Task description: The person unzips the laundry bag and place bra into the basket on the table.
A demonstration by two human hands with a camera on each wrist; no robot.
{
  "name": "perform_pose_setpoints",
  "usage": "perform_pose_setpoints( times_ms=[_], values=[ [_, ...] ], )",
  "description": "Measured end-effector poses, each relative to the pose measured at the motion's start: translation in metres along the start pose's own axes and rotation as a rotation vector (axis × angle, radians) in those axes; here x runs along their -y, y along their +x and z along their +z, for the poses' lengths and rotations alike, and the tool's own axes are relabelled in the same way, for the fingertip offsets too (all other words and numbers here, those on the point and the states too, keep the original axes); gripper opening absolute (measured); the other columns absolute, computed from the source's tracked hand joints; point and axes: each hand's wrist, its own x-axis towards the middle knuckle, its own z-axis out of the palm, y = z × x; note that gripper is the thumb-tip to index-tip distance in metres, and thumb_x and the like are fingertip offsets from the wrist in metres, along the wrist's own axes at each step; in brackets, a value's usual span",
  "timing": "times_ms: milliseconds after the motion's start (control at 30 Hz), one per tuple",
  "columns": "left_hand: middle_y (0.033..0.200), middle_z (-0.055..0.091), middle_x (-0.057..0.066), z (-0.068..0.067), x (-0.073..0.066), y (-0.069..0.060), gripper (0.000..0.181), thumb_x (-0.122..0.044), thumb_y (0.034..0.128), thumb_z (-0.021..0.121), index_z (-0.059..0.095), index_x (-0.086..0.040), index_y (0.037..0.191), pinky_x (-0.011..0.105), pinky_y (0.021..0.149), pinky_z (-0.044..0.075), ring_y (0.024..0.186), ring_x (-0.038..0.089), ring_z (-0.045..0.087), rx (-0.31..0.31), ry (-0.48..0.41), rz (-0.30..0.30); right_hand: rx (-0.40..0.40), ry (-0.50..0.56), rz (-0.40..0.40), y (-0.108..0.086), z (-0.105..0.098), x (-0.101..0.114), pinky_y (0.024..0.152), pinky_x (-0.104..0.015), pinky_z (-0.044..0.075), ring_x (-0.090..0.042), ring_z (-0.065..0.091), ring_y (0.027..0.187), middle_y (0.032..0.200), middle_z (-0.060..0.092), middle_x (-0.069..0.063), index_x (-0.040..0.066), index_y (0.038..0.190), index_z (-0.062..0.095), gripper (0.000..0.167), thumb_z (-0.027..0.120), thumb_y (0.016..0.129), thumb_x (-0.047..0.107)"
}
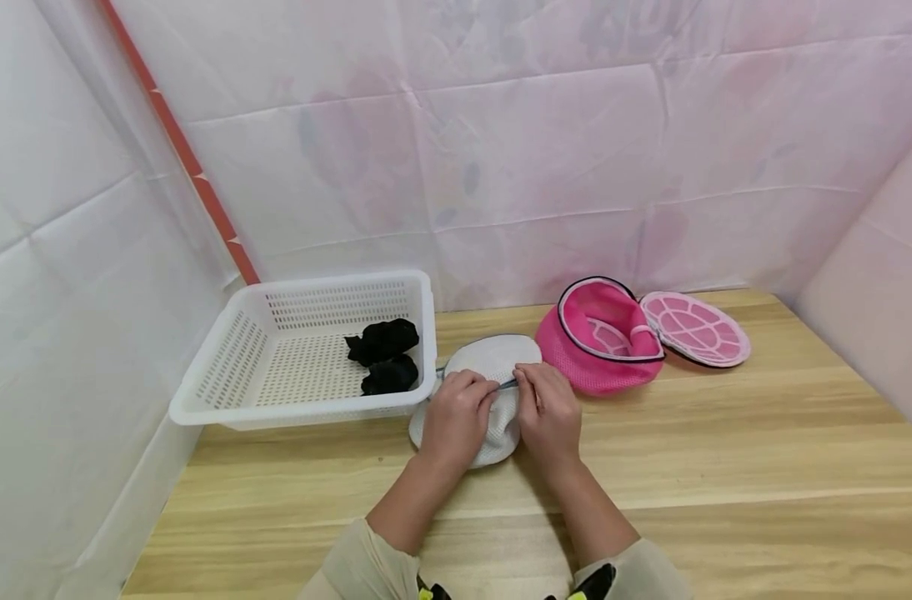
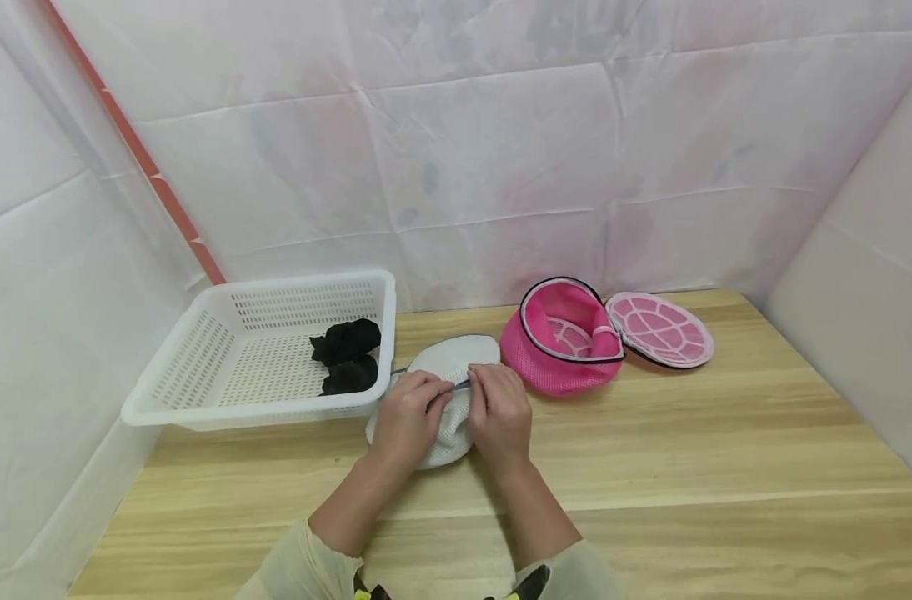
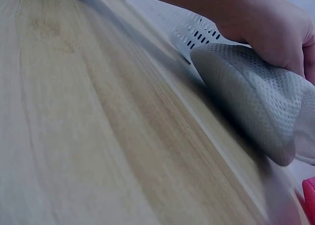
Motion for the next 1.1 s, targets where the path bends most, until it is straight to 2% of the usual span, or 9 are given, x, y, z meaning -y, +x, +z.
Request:
perform_pose_setpoints(
  times_ms=[133,233,367,533,733,867,1100],
  values=[
    [0.086,0.069,-0.003,-0.0003,0.0006,0.0014,0.008,-0.01,0.0808,0.08,0.079,-0.014,0.088,0.024,0.073,0.056,0.083,0.014,0.065,-0.018,0.016,-0.018,-0.034,0.013,-0.088,0.0023,-0.0005,0.0017,0.09,-0.037,0.052,-0.031,0.067,0.083,0.087,0.072,-0.016,-0.005,0.093,0.073,0.015,0.071,0.079,-0.011],
    [0.087,0.07,-0.003,-0.0008,0.0014,0.0019,0.009,-0.009,0.0812,0.079,0.079,-0.014,0.088,0.024,0.072,0.056,0.084,0.014,0.066,-0.016,0.02,-0.033,-0.039,0.016,-0.123,0.0024,-0.0003,0.0016,0.09,-0.041,0.053,-0.031,0.068,0.082,0.087,0.072,-0.015,-0.006,0.093,0.073,0.017,0.071,0.077,-0.011],
    [0.087,0.07,-0.003,-0.0011,0.0023,0.0032,0.008,-0.008,0.0817,0.079,0.079,-0.014,0.088,0.024,0.072,0.056,0.083,0.013,0.066,-0.005,0.024,-0.048,-0.044,0.021,-0.106,0.0023,-0.0003,0.0,0.092,-0.043,0.053,-0.032,0.068,0.083,0.089,0.073,-0.016,-0.007,0.094,0.073,0.018,0.071,0.077,-0.012],
    [0.087,0.07,-0.003,-0.0019,0.0034,0.0026,0.008,-0.008,0.0817,0.078,0.079,-0.013,0.088,0.024,0.073,0.056,0.083,0.013,0.066,0.029,0.034,-0.063,-0.06,0.036,-0.066,0.0029,-0.0006,-0.0005,0.093,-0.039,0.052,-0.033,0.068,0.084,0.089,0.073,-0.017,-0.007,0.095,0.073,0.02,0.071,0.077,-0.015],
    [0.089,0.07,-0.002,-0.003,0.0047,0.0021,0.008,-0.009,0.0839,0.077,0.078,-0.012,0.091,0.026,0.073,0.057,0.085,0.015,0.066,0.053,0.05,-0.071,-0.01,0.034,-0.075,0.0034,0.0003,0.001,0.092,-0.041,0.053,-0.031,0.068,0.084,0.089,0.073,-0.015,-0.006,0.095,0.073,0.017,0.072,0.078,-0.012],
    [0.093,0.07,0.0,-0.0024,0.005,0.0013,0.012,-0.008,0.0837,0.076,0.077,-0.009,0.095,0.028,0.075,0.057,0.088,0.017,0.067,0.045,0.04,-0.04,0.034,0.027,-0.108,0.0022,0.0016,0.0022,0.089,-0.044,0.053,-0.03,0.068,0.081,0.086,0.072,-0.014,-0.006,0.094,0.073,0.016,0.07,0.079,-0.011],
    [0.099,0.069,0.002,-0.0008,0.0036,0.0008,0.018,-0.013,0.0842,0.074,0.075,-0.006,0.1,0.027,0.083,0.056,0.094,0.017,0.066,0.034,-0.001,0.084,0.086,0.01,-0.115,-0.0004,0.0035,0.0039,0.09,-0.043,0.051,-0.028,0.067,0.081,0.086,0.072,-0.012,-0.004,0.096,0.073,0.016,0.07,0.08,-0.007]
  ],
)
